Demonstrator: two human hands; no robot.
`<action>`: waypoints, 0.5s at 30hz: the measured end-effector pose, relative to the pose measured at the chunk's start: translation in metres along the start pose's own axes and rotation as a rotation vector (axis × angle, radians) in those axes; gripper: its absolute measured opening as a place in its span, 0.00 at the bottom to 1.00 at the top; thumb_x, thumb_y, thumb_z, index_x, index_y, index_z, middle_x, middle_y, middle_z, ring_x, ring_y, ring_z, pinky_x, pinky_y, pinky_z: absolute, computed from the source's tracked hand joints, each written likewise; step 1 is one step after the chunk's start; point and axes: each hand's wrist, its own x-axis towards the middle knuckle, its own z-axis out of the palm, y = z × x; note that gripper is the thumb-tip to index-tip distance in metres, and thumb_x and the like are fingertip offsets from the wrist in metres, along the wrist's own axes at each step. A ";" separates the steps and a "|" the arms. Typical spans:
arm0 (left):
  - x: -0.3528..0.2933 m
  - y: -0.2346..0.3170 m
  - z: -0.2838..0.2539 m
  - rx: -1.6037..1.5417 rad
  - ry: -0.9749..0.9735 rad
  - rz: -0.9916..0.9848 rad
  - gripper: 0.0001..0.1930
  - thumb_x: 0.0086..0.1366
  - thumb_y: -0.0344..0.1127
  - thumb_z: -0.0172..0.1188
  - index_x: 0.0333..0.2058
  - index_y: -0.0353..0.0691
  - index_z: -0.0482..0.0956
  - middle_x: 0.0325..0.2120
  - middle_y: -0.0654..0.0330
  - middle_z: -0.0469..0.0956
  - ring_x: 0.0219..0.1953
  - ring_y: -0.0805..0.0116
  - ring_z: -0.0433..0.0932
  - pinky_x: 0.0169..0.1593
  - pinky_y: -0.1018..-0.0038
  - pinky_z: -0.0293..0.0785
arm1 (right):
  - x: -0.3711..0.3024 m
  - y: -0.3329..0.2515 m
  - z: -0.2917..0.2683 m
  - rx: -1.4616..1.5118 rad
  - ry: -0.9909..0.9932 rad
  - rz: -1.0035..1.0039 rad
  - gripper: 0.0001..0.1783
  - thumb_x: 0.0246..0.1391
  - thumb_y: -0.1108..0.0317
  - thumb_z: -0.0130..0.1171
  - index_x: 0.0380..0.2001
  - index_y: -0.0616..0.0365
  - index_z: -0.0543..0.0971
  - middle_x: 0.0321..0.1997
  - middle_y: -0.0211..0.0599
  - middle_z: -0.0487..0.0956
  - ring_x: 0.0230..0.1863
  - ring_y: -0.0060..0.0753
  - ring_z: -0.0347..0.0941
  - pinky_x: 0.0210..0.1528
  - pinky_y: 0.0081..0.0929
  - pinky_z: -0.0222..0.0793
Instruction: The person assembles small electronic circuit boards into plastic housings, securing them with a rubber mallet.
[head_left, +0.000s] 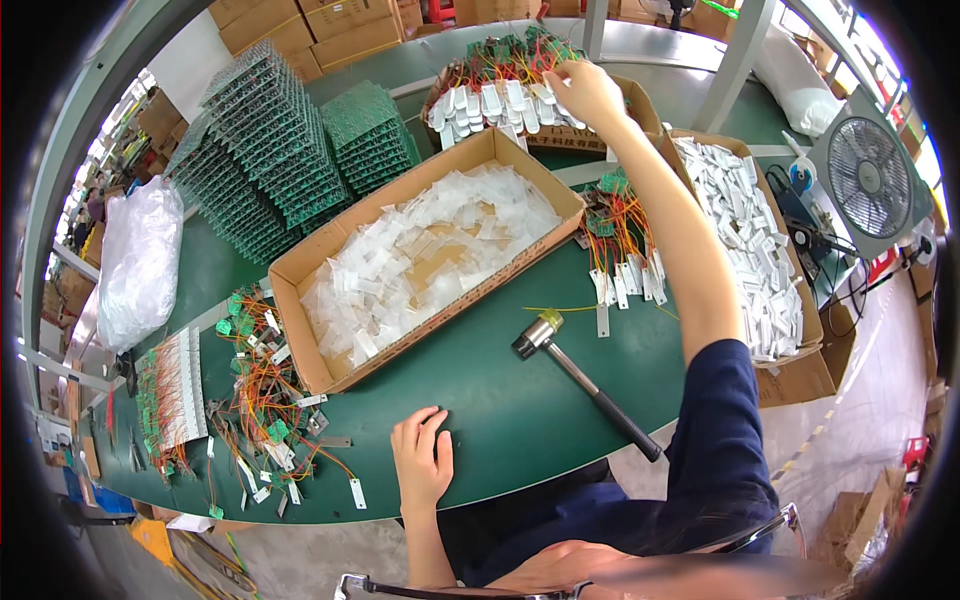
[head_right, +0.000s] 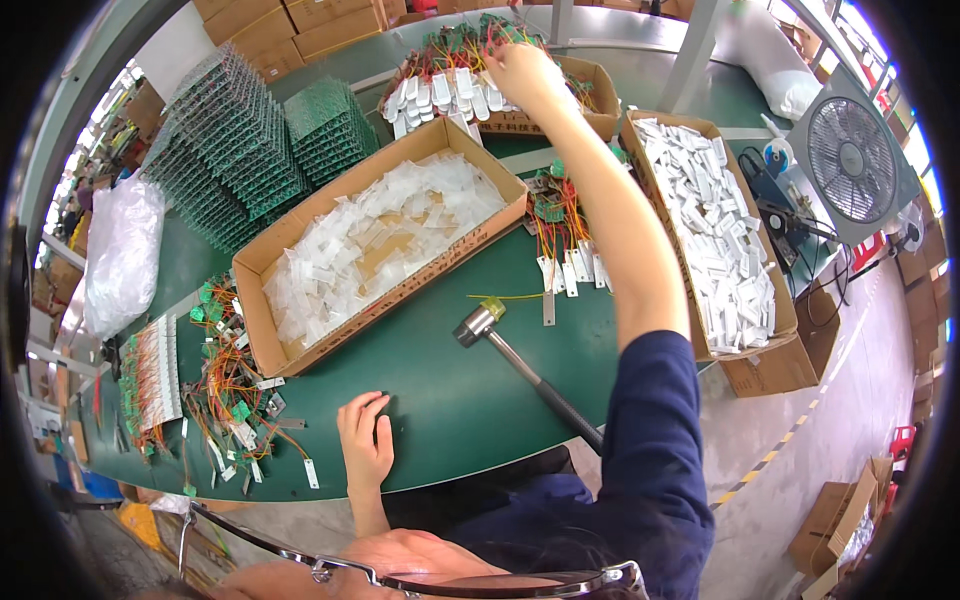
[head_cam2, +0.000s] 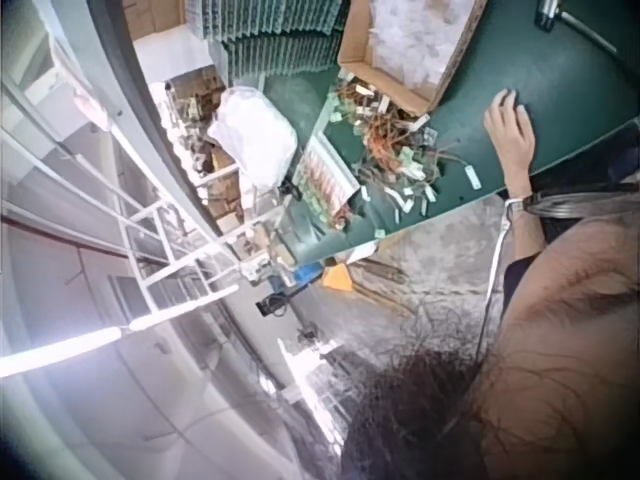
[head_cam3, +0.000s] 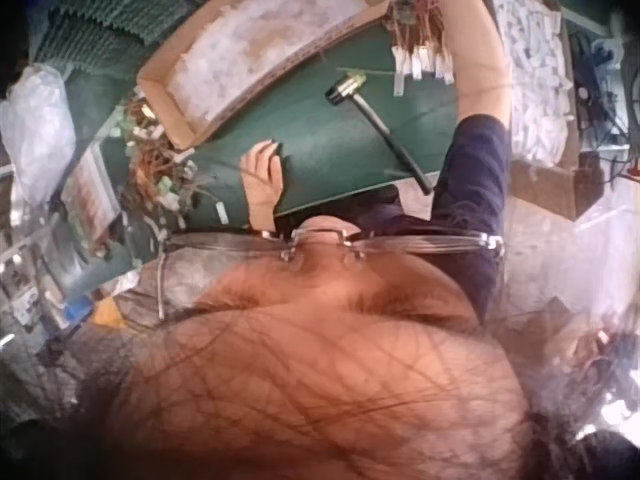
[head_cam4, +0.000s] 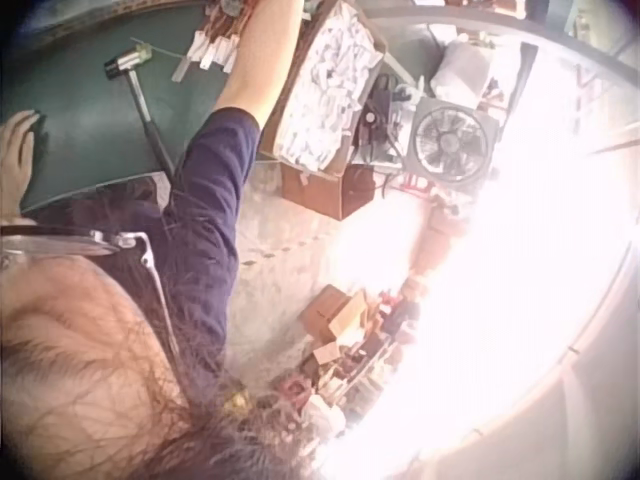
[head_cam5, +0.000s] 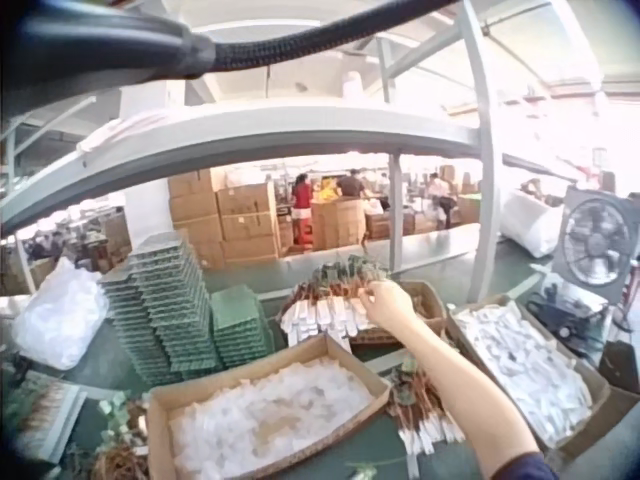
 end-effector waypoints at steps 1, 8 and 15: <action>0.001 -0.001 0.001 0.002 0.012 0.020 0.12 0.61 0.27 0.54 0.43 0.38 0.78 0.45 0.57 0.75 0.45 0.56 0.70 0.51 0.65 0.66 | -0.013 0.009 -0.013 -0.019 -0.043 0.025 0.18 0.53 0.53 0.53 0.33 0.54 0.84 0.35 0.48 0.82 0.40 0.53 0.78 0.45 0.46 0.74; -0.003 -0.007 0.006 0.015 0.041 0.065 0.10 0.62 0.29 0.55 0.42 0.38 0.78 0.44 0.58 0.76 0.45 0.57 0.72 0.50 0.65 0.66 | -0.146 0.143 -0.115 -0.560 -0.096 0.174 0.13 0.55 0.63 0.50 0.33 0.59 0.79 0.32 0.54 0.81 0.38 0.55 0.79 0.41 0.48 0.74; -0.006 -0.005 0.003 0.060 0.057 0.085 0.09 0.61 0.31 0.58 0.40 0.38 0.79 0.42 0.60 0.77 0.43 0.59 0.73 0.47 0.66 0.66 | -0.250 0.264 -0.149 -0.723 -0.601 0.305 0.16 0.55 0.60 0.55 0.38 0.60 0.80 0.47 0.52 0.76 0.46 0.55 0.76 0.48 0.47 0.72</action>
